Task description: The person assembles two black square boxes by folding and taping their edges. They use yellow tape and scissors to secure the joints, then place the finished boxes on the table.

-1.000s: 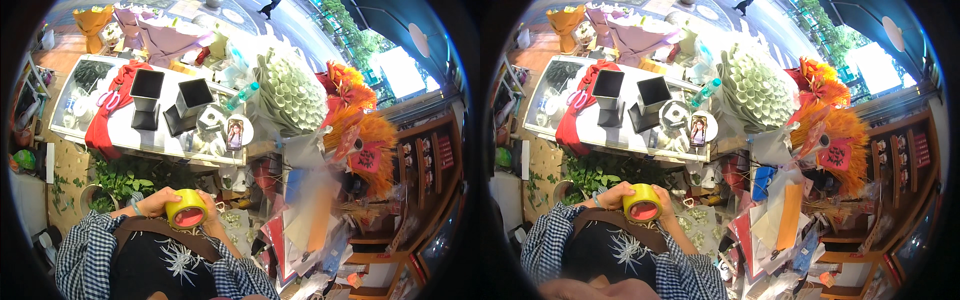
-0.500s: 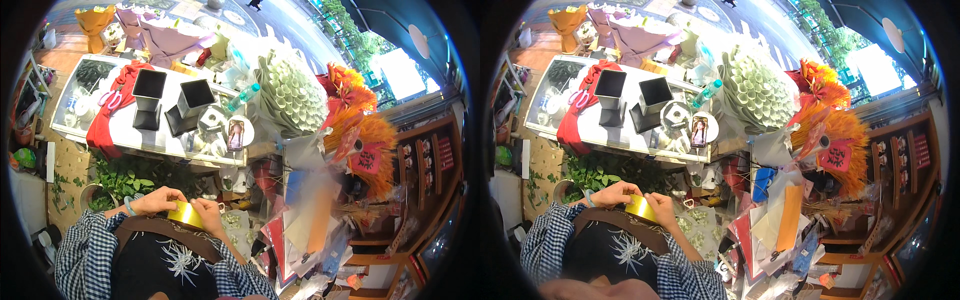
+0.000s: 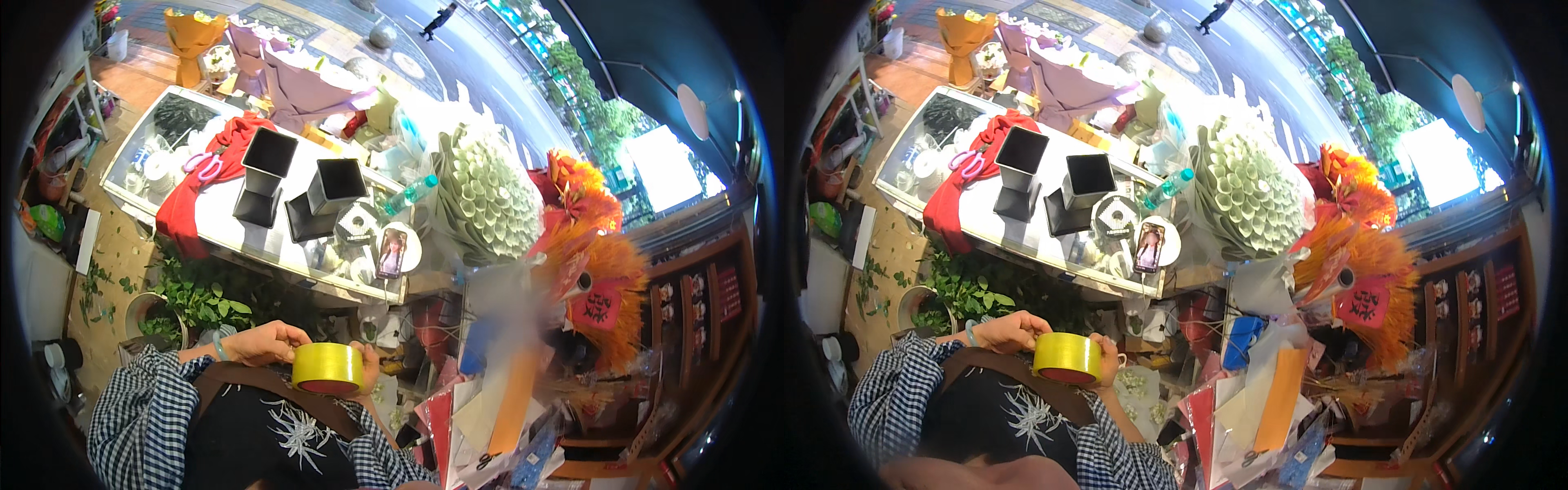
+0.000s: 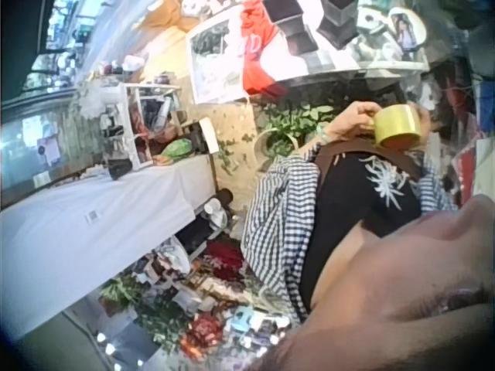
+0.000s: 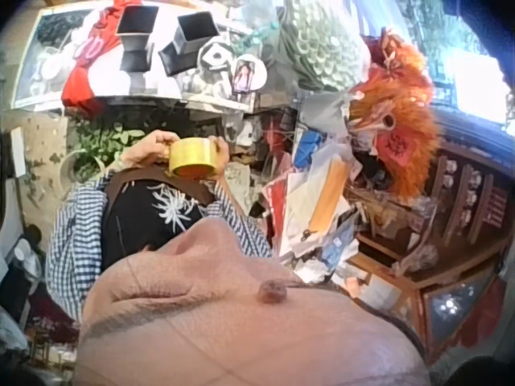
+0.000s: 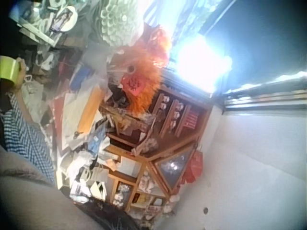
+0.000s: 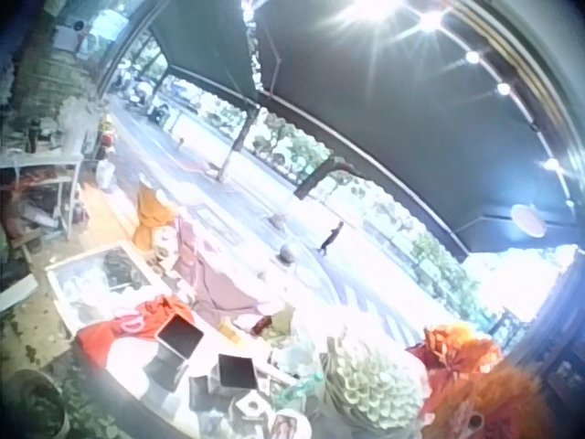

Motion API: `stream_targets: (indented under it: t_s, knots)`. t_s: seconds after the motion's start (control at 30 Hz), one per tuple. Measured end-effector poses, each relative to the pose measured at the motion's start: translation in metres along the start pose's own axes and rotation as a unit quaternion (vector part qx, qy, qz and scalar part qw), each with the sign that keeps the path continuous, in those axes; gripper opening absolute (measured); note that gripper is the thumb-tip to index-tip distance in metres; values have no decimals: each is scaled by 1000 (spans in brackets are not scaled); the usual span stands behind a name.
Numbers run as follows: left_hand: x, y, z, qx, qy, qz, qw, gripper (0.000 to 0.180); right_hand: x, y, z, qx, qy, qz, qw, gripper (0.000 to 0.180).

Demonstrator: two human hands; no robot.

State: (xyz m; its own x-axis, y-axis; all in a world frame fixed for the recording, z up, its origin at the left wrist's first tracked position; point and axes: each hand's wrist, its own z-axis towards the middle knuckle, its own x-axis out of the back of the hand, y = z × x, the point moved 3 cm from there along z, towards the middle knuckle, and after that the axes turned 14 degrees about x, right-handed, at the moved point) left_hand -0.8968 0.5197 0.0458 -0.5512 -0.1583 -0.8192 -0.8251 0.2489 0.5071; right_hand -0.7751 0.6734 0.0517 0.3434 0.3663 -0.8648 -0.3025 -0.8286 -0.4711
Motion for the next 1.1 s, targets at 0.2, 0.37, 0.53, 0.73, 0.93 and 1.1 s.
stream_targets:
  t_s: [0.2, 0.37, 0.53, 0.73, 0.93, 1.1]
  knots:
    - [6, -24, -12, 10, 124, 105, 987, 23, -29, -3, 30, -100, -185, -475, 854, 21]
    - [2, -11, -47, -28, 120, 283, 951, 34, -51, 22, 18, -68, -196, -535, 819, 17]
    - [2, -19, -94, -27, 35, 233, 972, 40, -41, 47, -11, -32, -183, -512, 838, 24]
    - [16, -27, -127, -123, 46, 361, 923, 39, -37, 85, -33, 16, -182, -304, 935, 41]
    - [16, -26, -141, -165, 56, 418, 892, 44, -50, 93, -40, 1, -167, -378, 911, 42]
    - [13, -29, -144, -144, 45, 427, 891, 46, -45, 98, -46, -3, -154, -409, 900, 40]
